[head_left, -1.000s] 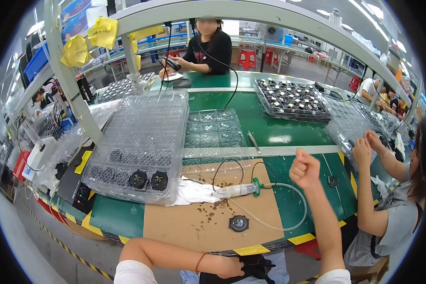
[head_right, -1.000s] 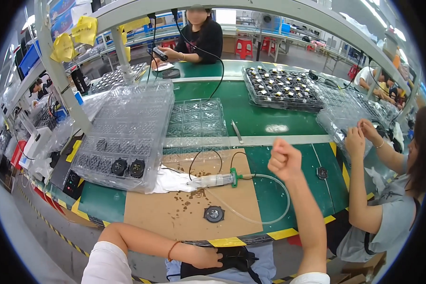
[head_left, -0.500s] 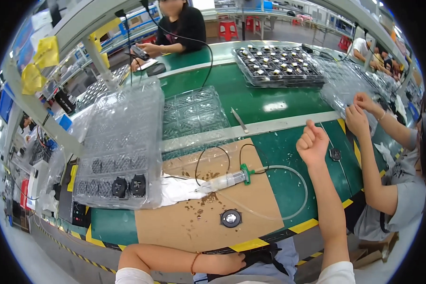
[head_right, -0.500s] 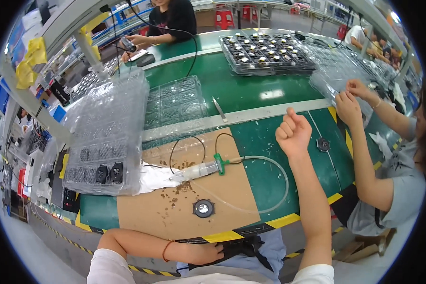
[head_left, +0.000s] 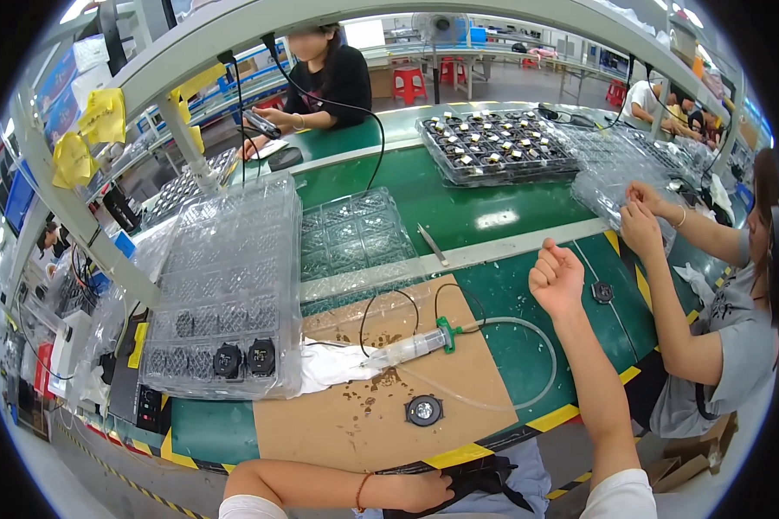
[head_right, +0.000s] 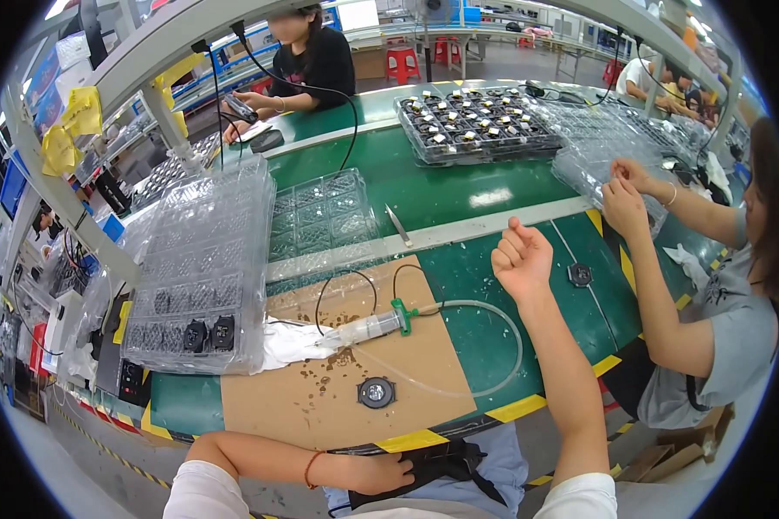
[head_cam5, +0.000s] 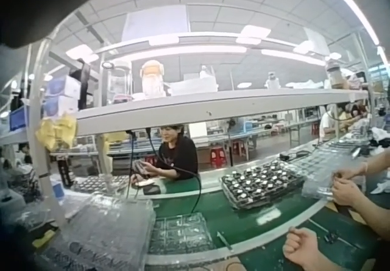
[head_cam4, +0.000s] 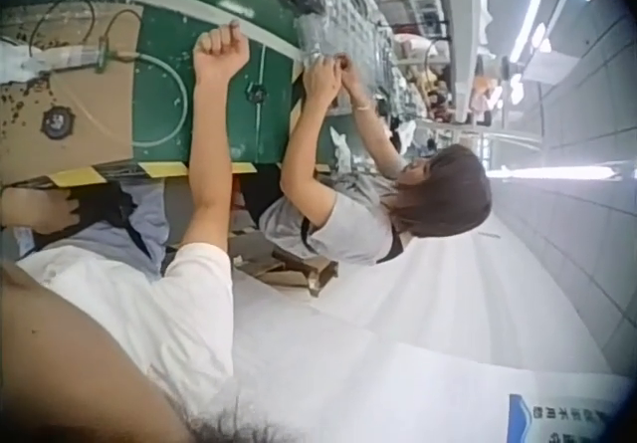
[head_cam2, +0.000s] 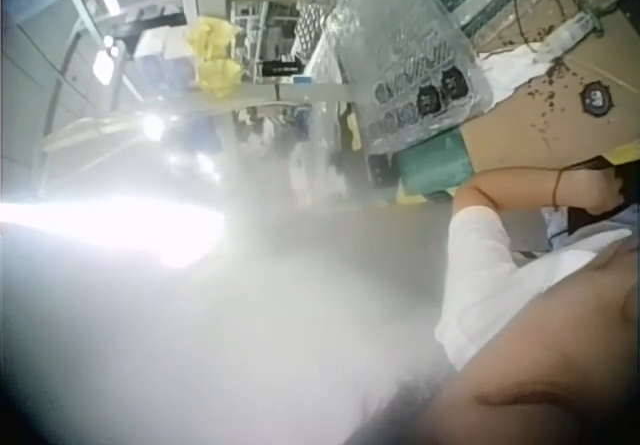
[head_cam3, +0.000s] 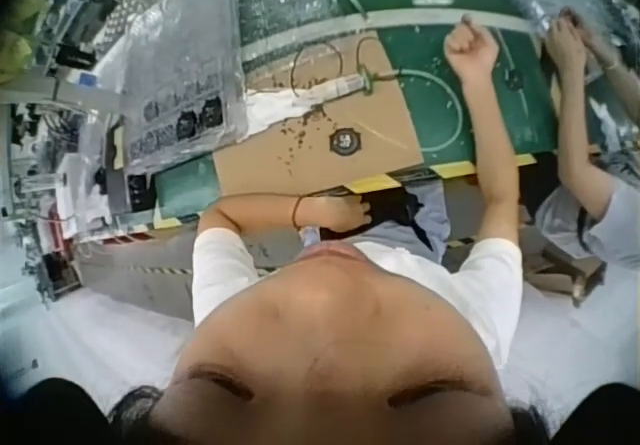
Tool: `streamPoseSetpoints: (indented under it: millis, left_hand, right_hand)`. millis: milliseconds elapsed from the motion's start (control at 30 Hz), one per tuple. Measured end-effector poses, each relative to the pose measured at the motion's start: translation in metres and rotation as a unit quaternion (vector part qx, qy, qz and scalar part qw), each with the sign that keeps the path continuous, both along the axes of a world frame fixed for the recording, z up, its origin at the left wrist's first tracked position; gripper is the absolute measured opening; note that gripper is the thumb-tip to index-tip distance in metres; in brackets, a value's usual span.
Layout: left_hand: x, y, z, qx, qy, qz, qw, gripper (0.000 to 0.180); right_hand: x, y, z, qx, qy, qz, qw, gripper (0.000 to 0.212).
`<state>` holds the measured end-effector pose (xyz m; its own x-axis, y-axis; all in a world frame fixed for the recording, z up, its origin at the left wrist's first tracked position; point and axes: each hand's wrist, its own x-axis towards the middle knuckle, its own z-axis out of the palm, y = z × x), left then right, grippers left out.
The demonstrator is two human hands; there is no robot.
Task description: The person applies sealant to the back of smartwatch cases using a sealant dispenser, then organizes the cases into protective trays.
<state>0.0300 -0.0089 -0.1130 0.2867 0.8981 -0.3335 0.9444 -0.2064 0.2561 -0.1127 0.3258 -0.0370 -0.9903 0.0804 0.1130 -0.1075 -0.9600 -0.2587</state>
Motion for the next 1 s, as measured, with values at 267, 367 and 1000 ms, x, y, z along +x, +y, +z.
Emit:
streamPoseSetpoints:
  millis: [267,367,1000]
  left_hand:
    - [-0.007,0.004,0.008,-0.031,-0.021,-0.004,0.999,0.031]
    - [-0.007,0.007,0.01,-0.06,-0.003,-0.005,0.998,0.031]
    - [-0.003,0.007,0.014,-0.077,-0.026,0.017,0.997,0.031]
  right_hand:
    - [-0.006,0.0,-0.002,-0.004,-0.022,-0.005,1.0,0.013]
    - [-0.005,-0.002,0.002,-0.004,-0.02,0.003,1.0,0.014]
    - [-0.006,-0.018,-0.002,0.136,-0.054,0.039,0.988,0.013]
